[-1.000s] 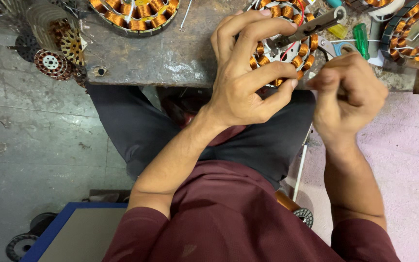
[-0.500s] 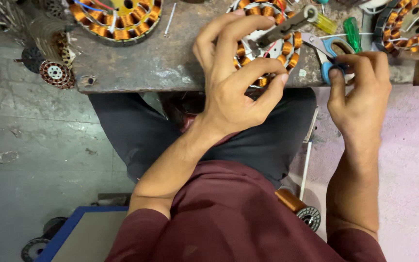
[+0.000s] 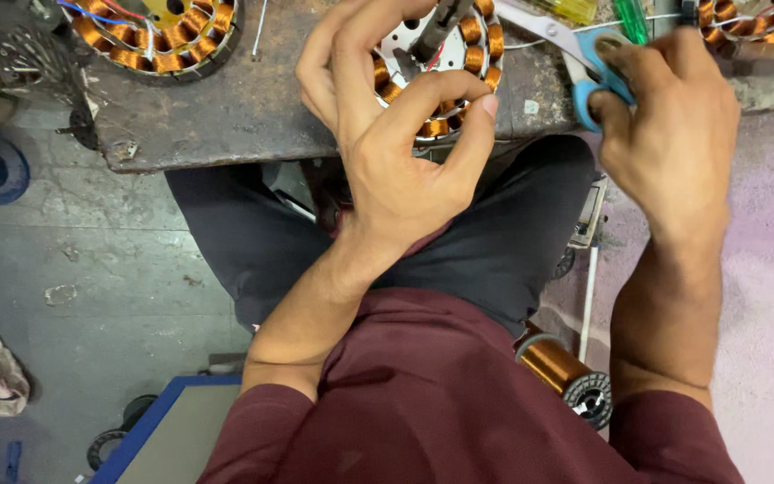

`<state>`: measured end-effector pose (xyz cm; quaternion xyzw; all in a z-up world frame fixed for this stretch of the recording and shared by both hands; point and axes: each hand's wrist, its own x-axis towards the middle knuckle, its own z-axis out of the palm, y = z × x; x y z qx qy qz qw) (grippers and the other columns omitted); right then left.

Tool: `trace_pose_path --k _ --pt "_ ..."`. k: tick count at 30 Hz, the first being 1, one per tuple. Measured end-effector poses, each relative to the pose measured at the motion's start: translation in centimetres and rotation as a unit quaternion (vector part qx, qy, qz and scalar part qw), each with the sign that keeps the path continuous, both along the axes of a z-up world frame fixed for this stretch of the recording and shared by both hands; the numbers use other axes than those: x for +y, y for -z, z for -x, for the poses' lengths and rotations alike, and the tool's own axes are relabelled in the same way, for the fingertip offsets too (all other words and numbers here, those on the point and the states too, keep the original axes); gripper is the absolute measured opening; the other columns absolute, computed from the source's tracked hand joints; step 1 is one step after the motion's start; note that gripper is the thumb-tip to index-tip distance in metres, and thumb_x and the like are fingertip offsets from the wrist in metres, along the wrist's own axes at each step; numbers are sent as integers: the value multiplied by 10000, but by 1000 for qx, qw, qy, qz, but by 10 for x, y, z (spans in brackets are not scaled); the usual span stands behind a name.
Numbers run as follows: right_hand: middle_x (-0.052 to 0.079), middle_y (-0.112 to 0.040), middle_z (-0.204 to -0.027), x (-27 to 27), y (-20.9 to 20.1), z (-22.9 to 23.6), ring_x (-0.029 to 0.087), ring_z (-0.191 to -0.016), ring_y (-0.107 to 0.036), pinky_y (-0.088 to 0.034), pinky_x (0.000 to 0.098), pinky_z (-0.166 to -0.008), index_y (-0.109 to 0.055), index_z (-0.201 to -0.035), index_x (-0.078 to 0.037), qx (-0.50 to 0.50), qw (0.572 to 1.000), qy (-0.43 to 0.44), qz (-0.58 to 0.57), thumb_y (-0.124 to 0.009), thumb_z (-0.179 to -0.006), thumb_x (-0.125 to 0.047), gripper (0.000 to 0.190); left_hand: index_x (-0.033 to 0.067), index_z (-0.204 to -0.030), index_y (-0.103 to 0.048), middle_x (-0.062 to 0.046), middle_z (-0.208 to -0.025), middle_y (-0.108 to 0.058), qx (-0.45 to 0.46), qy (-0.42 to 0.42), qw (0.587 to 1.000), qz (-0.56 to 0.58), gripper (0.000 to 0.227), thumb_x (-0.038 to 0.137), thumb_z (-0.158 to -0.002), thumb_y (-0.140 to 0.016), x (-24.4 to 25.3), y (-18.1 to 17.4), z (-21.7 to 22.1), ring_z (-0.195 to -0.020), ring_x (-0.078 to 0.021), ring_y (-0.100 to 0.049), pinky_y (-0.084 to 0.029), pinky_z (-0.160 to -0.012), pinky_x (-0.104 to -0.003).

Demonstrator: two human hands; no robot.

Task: The person assembles a motor stator by inserting and securing copper wires into the stator slots using pliers, scissors, and a screwdriver. They trim excess wire and adjust connections while working at a cluttered workbench.

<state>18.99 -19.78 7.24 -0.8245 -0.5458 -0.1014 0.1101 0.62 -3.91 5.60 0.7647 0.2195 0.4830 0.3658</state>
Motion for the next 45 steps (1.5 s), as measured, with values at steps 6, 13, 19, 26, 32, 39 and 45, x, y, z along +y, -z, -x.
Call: trace_pose_path --k 6,13,19,26,32,39,45 --pt "96 -712 -1012 -50 11 14 170 -914 -725 -590 277 -828 -592 -1139 14 426 885 -11 -189 -774 -975 -135 287 130 -920 -770 -85 -1343 -551 4 -2 1000 8 125 110 -832 -856 -2 3 0 -1364 -331 -398 -299 -1153 -427" --pt "50 -701 -784 -93 46 63 95 -657 -671 -526 210 -642 -712 -1121 49 519 836 -3 -179 -877 -791 -189 440 138 -921 -778 -126 -1339 -519 16 -16 1000 -7 134 122 -824 -868 -4 9 -1 -1339 -347 -383 -302 -1132 -433" --pt "47 -649 -729 -86 47 81 109 -640 -579 -444 256 -633 -753 -1090 -2 429 898 32 -93 -903 -682 -180 469 146 -897 -777 -140 -1322 -511 11 -24 1000 -8 144 130 -803 -885 -5 16 -5 -1308 -348 -381 -316 -1152 -467" --pt "44 -648 -738 -75 41 79 95 -631 -592 -456 251 -605 -749 -1080 -7 406 910 21 -77 -907 -685 -184 462 147 -915 -780 -138 -1369 -484 20 -21 999 -28 147 117 -827 -894 -5 16 -4 -1350 -344 -358 -312 -1133 -442" --pt "63 -653 -729 -76 37 76 125 -619 -583 -448 268 -600 -755 -1084 3 381 922 35 -59 -915 -675 -168 471 131 -931 -798 -142 -1370 -508 23 -12 999 -29 148 120 -824 -898 -3 16 -2 -1372 -361 -355 -306 -1165 -463" --pt "62 -655 -704 -74 32 76 128 -608 -603 -463 273 -594 -753 -1052 2 365 928 44 -62 -919 -664 -157 451 126 -903 -809 -139 -1343 -552 16 3 999 -48 128 127 -810 -897 2 14 0 -1354 -364 -370 -282 -1184 -492" --pt "72 -664 -709 -74 30 77 123 -601 -588 -455 266 -590 -752 -1034 12 350 933 50 -62 -919 -660 -135 435 107 -878 -808 -134 -1329 -579 3 9 999 -49 119 133 -797 -891 4 15 -1 -1347 -352 -392 -287 -1176 -492"
